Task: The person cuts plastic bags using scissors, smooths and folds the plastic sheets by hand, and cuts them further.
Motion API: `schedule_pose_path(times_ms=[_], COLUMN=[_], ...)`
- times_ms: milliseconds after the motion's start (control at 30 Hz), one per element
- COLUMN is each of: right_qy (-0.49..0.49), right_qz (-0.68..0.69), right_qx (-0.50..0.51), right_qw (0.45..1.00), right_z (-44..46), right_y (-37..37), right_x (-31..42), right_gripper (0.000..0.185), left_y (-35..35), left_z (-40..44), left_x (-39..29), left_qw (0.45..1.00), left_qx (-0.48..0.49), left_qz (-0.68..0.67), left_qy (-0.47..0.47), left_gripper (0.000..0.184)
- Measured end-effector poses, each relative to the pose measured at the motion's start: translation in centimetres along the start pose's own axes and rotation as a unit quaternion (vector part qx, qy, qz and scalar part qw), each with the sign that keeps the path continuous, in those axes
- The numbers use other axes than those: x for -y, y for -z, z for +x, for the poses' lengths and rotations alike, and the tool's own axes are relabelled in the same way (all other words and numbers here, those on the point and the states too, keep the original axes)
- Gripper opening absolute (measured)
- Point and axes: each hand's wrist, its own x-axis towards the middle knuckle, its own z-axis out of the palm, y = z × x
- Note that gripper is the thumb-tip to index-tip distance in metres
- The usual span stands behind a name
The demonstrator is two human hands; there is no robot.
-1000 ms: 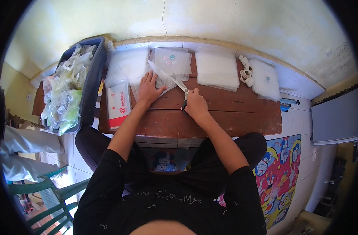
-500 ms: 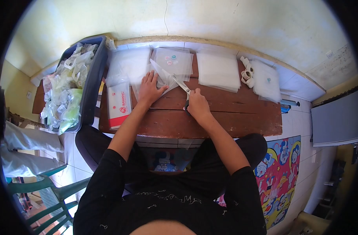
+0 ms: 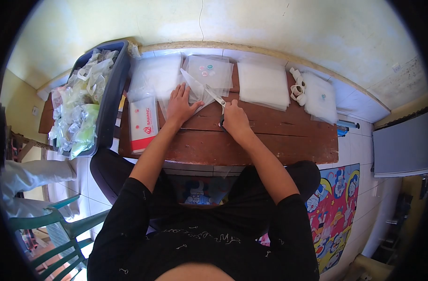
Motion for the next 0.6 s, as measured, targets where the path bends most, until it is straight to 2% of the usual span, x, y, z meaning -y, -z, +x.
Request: schedule_pose_path(times_ms=[267, 333, 467, 533, 600], right_qy=[0.015, -0.001, 0.004, 0.029, 0.026], right_qz=[-0.023, 0.006, -0.003, -0.021, -0.022], right_qx=[-0.009, -0.030, -0.012, -0.022, -0.018], right_qw=[1.000, 1.000, 1.000, 0.999, 0.999], right_z=[1.4, 1.8, 2.3, 2.7, 2.8], right_y=[-0.4, -0.5, -0.1, -0.4, -0.1], right_x=[0.1, -0.1, -0.2, -0.5, -0.3], right_gripper=[0.025, 0.034, 0.040, 0.026, 0.025], left_y=[0.1, 0.3, 0.0, 0.1, 0.0], left_z=[0.0, -0.1, -0.1, 0.0, -0.1], left_x=[0.0, -0.1, -0.1, -0.1, 0.0], left_qw=[1.000, 1.000, 1.000, 1.000, 1.000], left_qx=[0.002, 0.006, 0.002, 0.008, 0.006], left_qz=[0.000, -0.004, 0.000, 0.000, 0.003], left_qy=[0.002, 0.001, 0.002, 0.005, 0.005], left_gripper=[0.089, 0.089, 0.088, 0.088, 0.087])
